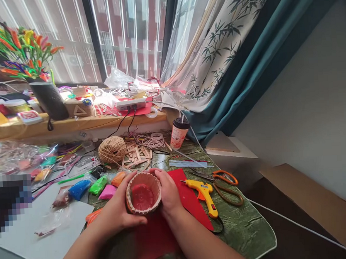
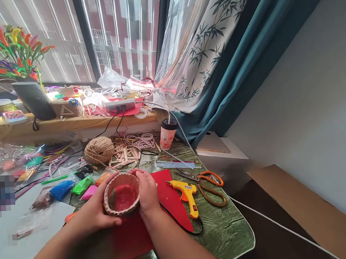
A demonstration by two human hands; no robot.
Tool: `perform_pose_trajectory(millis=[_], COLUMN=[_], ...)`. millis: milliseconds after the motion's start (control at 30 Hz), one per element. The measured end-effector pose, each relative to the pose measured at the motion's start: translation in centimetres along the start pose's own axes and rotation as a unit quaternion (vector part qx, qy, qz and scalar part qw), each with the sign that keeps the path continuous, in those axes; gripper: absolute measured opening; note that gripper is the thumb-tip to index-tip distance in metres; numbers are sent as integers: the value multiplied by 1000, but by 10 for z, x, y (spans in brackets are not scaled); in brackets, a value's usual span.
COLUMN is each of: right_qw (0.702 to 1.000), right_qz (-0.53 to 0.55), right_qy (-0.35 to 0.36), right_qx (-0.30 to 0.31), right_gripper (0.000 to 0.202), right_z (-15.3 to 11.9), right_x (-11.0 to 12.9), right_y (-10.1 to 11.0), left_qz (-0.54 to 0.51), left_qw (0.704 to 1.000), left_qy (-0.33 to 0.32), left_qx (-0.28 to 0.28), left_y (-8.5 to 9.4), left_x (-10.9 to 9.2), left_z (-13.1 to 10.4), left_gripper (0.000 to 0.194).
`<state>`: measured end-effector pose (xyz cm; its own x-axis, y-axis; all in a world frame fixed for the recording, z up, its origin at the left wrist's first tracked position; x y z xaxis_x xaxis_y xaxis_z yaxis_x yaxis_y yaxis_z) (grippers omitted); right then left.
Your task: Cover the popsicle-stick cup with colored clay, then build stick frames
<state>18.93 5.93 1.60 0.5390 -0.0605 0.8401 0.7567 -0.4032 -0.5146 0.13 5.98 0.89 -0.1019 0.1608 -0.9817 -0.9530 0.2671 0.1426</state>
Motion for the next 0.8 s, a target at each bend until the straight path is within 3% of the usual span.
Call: perform_pose_trajectory(millis=[100, 200, 333, 433, 567, 667, 800], right_qw=[999, 999, 991, 988, 989, 985, 976], right_qz=[33, 15, -19, -33, -63, -94, -133], right_qy=[-39, -14, 13, 24, 46, 48, 62], right_qx=[10, 33, 134, 147, 124, 135, 158], right_gripper=[36, 55, 77, 77, 76, 73, 97], right_z=[-5, -10, -19, -23, -23, -20, -22], right_x=[4, 3, -4, -6, -1, -1, -9], right_y=[-1, -1, -3, -4, 3, 10, 12], left_qz=[-6, -145, -296, -297, -299, -279, -248], left_qw=[996, 975, 929, 922, 932, 933, 931], left_qy=[23, 75, 125, 113, 93, 86, 78], left_qx=[-81, -149, -186, -222, -183, -208, -254], left_y=[-2, -1, -4, -12, -23, -23, -19], left_x=[-8, -15, -12, -8, -13, -18, -21], left_z=[1, 6, 7, 3, -1, -1, -1], left_gripper=[122, 107, 89, 96, 113, 114, 113])
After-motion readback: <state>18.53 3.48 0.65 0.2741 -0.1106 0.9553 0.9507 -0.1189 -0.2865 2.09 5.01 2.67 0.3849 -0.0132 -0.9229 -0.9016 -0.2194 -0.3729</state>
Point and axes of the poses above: each hand's wrist, its own z-axis towards the middle knuckle, its own y-axis out of the back of the hand, x = y × z, the point moved 1 cm from there along z, towards the middle knuckle, and after that the axes turned 10 degrees about -x, right-handed, at the moved point
